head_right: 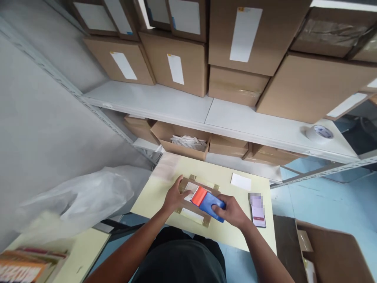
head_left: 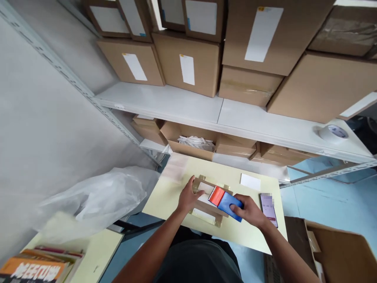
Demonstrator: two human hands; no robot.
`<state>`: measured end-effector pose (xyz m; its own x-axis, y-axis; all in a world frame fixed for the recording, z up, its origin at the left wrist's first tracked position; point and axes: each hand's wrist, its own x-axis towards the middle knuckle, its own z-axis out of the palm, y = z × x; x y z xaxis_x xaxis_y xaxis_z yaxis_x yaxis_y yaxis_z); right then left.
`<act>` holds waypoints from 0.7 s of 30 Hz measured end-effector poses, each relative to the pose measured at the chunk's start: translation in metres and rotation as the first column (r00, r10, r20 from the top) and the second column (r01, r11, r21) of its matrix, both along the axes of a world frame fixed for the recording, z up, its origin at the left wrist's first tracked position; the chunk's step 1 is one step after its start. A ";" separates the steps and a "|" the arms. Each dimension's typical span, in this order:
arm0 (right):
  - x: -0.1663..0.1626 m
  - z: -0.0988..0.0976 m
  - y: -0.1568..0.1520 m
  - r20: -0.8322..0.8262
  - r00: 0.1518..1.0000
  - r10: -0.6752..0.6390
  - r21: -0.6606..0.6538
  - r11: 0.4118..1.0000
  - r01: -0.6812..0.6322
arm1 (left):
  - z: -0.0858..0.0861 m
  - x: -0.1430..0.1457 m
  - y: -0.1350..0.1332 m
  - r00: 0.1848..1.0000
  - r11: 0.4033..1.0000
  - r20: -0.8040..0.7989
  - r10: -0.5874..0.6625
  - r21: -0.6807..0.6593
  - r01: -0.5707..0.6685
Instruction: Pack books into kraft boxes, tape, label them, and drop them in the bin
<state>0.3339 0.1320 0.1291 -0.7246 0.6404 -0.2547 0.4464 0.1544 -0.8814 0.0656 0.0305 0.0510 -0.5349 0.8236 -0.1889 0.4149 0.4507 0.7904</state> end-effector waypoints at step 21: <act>-0.069 -0.006 -0.012 0.294 0.954 0.052 0.042 0.997 -0.068 | 0.023 -0.029 -0.019 0.578 0.989 0.803 -0.143 0.145 0.044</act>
<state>0.2651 0.1196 0.1228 -0.6606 0.6156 -0.4298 0.6723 0.2301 -0.7036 0.0370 0.0112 0.0745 -0.1194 0.8999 -0.4195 -0.3840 0.3478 0.8553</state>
